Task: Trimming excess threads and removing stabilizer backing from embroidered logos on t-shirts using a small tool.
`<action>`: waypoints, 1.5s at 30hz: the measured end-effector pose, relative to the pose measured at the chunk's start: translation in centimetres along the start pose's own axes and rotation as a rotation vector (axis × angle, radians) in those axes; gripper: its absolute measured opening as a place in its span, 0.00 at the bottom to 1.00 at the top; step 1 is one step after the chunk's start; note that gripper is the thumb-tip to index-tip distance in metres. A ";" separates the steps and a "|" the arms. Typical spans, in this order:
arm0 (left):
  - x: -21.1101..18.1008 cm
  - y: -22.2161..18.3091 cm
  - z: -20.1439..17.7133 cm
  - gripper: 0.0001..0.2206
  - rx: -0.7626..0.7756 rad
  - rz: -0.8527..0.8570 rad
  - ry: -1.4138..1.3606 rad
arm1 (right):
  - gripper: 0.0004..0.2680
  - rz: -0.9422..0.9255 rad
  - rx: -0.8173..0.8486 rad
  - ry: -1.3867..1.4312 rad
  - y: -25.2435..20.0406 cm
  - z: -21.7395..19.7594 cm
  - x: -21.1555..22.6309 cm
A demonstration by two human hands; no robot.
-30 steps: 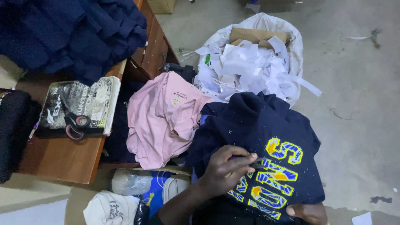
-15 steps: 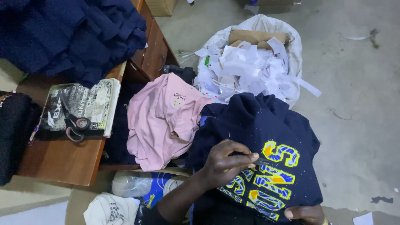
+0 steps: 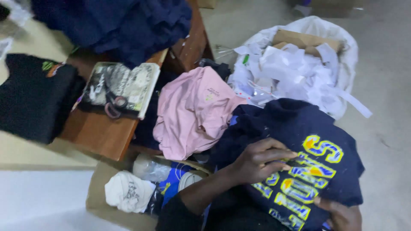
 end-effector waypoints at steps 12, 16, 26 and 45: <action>10.7 -9.2 5.0 0.14 0.093 -0.460 -0.318 | 0.30 -0.904 -0.139 -0.742 11.4 0.0 1.8; 12.8 -9.3 0.4 0.20 -0.181 -0.754 -0.818 | 0.33 -1.527 -0.030 -1.002 10.5 2.5 2.6; 32.8 -14.8 -12.8 0.41 -0.541 -0.997 0.858 | 0.40 -1.465 -0.160 -1.483 16.8 8.7 -5.6; -8.4 1.8 -1.1 0.24 0.351 0.158 0.013 | 0.27 -0.014 1.057 -0.023 8.9 11.4 8.5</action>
Point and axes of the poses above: each hand's wrist, its own y-axis towards the middle knuckle, its own z-axis out of the palm, x = y × z, the point moved 2 cm from there along y, towards the middle knuckle, and after that the axes turned 9 degrees about -x, right-handed, at the moved point
